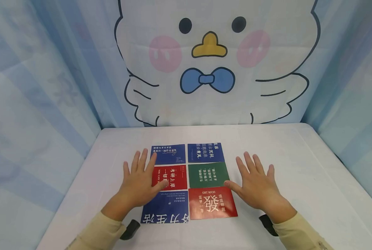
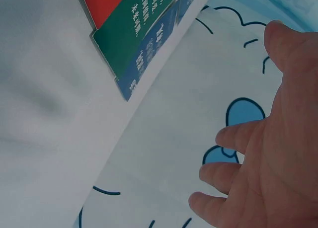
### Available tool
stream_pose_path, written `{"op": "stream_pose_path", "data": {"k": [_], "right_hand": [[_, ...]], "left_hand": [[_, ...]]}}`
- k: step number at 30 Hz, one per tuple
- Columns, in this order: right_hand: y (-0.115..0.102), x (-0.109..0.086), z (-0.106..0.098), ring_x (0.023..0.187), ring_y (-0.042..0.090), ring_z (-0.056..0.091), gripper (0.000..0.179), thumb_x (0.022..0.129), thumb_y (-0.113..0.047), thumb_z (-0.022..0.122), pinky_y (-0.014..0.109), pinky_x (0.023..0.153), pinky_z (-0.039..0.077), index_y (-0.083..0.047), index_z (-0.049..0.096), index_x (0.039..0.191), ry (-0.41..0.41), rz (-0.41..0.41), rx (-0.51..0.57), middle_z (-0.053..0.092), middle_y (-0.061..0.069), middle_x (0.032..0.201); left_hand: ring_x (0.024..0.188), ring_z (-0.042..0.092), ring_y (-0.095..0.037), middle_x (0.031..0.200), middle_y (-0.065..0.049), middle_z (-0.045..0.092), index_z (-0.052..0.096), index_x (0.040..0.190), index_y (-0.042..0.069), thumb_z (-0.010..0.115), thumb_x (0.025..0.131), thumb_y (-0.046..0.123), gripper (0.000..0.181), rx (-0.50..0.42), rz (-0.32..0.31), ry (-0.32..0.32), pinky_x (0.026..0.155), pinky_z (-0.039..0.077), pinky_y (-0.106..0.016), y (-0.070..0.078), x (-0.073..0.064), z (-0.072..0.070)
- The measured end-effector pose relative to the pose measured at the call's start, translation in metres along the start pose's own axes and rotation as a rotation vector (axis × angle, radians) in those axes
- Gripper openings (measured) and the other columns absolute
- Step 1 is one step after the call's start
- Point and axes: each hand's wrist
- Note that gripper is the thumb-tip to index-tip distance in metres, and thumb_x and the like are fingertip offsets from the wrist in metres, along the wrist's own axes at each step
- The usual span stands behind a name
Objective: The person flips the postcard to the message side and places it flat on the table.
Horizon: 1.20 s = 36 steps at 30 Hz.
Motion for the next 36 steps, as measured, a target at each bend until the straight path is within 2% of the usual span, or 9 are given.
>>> {"op": "stream_pose_path", "data": {"k": [6, 9, 13, 15, 19, 25, 31, 36], "right_hand": [[-0.001, 0.000, 0.001, 0.144, 0.051, 0.014, 0.089, 0.090, -0.057, 0.064, 0.079, 0.105, 0.009, -0.001, 0.036, 0.153, -0.001, -0.002, 0.007, 0.022, 0.028, 0.159], [-0.001, 0.001, 0.002, 0.145, 0.050, 0.016, 0.089, 0.089, -0.056, 0.064, 0.079, 0.105, 0.011, -0.001, 0.036, 0.153, 0.007, -0.015, 0.021, 0.024, 0.027, 0.159], [0.000, -0.002, 0.007, 0.142, 0.047, 0.028, 0.090, 0.086, -0.052, 0.072, 0.076, 0.105, 0.021, 0.000, 0.039, 0.151, 0.032, -0.071, 0.116, 0.034, 0.025, 0.156], [0.001, -0.005, 0.012, 0.139, 0.045, 0.035, 0.091, 0.081, -0.048, 0.078, 0.073, 0.104, 0.029, 0.001, 0.041, 0.150, 0.027, -0.101, 0.191, 0.040, 0.023, 0.152], [0.003, -0.010, 0.022, 0.133, 0.043, 0.044, 0.095, 0.073, -0.041, 0.087, 0.065, 0.102, 0.039, 0.002, 0.045, 0.147, -0.028, -0.125, 0.293, 0.048, 0.022, 0.146], [0.003, -0.013, 0.034, 0.132, 0.041, 0.045, 0.096, 0.066, -0.035, 0.093, 0.064, 0.102, 0.040, -0.003, 0.048, 0.145, -0.159, -0.086, 0.350, 0.052, 0.018, 0.143], [0.001, -0.014, 0.041, 0.134, 0.041, 0.043, 0.091, 0.065, -0.030, 0.094, 0.063, 0.106, 0.036, -0.004, 0.052, 0.142, -0.250, -0.071, 0.402, 0.053, 0.017, 0.142], [0.001, -0.016, 0.045, 0.134, 0.043, 0.042, 0.086, 0.065, -0.026, 0.093, 0.065, 0.106, 0.035, -0.004, 0.055, 0.139, -0.277, -0.070, 0.405, 0.056, 0.016, 0.139]], "left_hand": [[0.149, 0.003, -0.046, 0.163, -0.025, 0.011, 0.024, 0.158, 0.003, 0.070, 0.084, 0.052, 0.100, 0.009, -0.001, -0.005, 0.110, 0.002, -0.074, -0.001, 0.000, 0.001], [0.149, 0.006, -0.046, 0.162, -0.025, 0.014, 0.026, 0.157, 0.002, 0.071, 0.084, 0.051, 0.099, -0.003, 0.015, 0.030, 0.110, 0.006, -0.074, 0.000, 0.000, 0.002], [0.147, 0.019, -0.042, 0.161, -0.022, 0.023, 0.031, 0.155, 0.001, 0.079, 0.079, 0.047, 0.101, -0.087, 0.089, 0.110, 0.110, 0.018, -0.071, 0.005, -0.004, 0.009], [0.146, 0.024, -0.039, 0.160, -0.019, 0.026, 0.031, 0.154, 0.001, 0.083, 0.076, 0.045, 0.104, -0.141, 0.133, 0.115, 0.110, 0.022, -0.069, 0.009, -0.006, 0.015], [0.146, 0.026, -0.034, 0.160, -0.013, 0.030, 0.029, 0.156, 0.005, 0.087, 0.071, 0.044, 0.110, -0.202, 0.176, 0.040, 0.112, 0.021, -0.067, 0.020, -0.011, 0.029], [0.145, 0.030, -0.030, 0.155, -0.005, 0.041, 0.036, 0.154, 0.012, 0.090, 0.068, 0.042, 0.106, -0.248, 0.200, -0.069, 0.112, 0.022, -0.067, 0.039, -0.009, 0.045], [0.138, 0.037, -0.027, 0.140, -0.002, 0.056, 0.053, 0.143, 0.013, 0.089, 0.071, 0.045, 0.087, -0.195, 0.248, -0.157, 0.109, 0.028, -0.063, 0.056, -0.005, 0.060], [0.138, 0.038, -0.026, 0.135, -0.001, 0.059, 0.055, 0.140, 0.014, 0.090, 0.069, 0.042, 0.084, -0.168, 0.251, -0.216, 0.109, 0.030, -0.063, 0.064, -0.004, 0.070]]}}
Point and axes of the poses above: each hand's wrist, its own x-axis towards the middle knuckle, its own z-axis out of the palm, y = z × x
